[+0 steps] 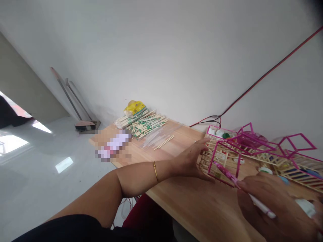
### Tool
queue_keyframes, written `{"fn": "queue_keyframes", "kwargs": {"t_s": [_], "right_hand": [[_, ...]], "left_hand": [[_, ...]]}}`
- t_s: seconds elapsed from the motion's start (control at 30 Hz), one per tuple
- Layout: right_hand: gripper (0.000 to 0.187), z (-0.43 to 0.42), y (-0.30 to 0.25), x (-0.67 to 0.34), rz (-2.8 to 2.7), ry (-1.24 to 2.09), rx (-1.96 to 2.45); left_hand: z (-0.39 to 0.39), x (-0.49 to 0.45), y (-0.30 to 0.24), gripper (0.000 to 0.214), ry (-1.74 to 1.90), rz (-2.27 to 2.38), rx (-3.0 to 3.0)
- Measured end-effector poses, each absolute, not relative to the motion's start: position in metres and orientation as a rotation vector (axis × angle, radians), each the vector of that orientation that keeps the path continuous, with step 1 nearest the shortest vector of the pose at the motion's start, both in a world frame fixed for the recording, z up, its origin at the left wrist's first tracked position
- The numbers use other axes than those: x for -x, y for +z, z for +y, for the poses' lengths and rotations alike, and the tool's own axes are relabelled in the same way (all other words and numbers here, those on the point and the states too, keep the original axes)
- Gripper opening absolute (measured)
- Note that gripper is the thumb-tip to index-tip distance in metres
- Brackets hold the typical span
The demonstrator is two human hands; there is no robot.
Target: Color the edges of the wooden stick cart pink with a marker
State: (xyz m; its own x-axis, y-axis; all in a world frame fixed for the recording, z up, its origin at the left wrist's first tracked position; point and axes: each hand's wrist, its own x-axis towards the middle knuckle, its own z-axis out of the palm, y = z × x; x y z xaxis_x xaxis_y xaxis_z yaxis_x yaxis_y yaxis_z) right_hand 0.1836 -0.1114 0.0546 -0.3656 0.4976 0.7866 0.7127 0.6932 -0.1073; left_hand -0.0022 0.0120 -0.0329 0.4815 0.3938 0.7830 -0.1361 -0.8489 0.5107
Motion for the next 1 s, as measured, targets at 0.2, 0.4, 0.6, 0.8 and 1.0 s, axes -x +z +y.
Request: {"fn": "queue_keyframes", "kwargs": {"t_s": [0.2, 0.4, 0.6, 0.8, 1.0], "right_hand": [[0.027, -0.110, 0.060, -0.178, -2.077, -0.384, 0.743], [0.028, -0.110, 0.058, -0.178, -2.014, -0.434, 0.733], [0.029, -0.111, 0.060, -0.175, -2.034, -0.386, 0.739], [0.028, -0.110, 0.061, -0.175, -2.025, -0.388, 0.716], [0.029, -0.111, 0.063, -0.173, -2.022, -0.314, 0.715]], "left_hand": [[0.005, 0.002, -0.025, 0.126, 1.245, 0.279, -1.992], [0.000, 0.003, -0.015, 0.121, 1.249, 0.312, -2.002], [0.001, 0.002, -0.014, 0.119, 1.241, 0.277, -1.988], [0.001, 0.000, -0.014, 0.117, 1.238, 0.242, -1.904], [-0.002, 0.000, -0.009, 0.116, 1.236, 0.316, -1.903]]}}
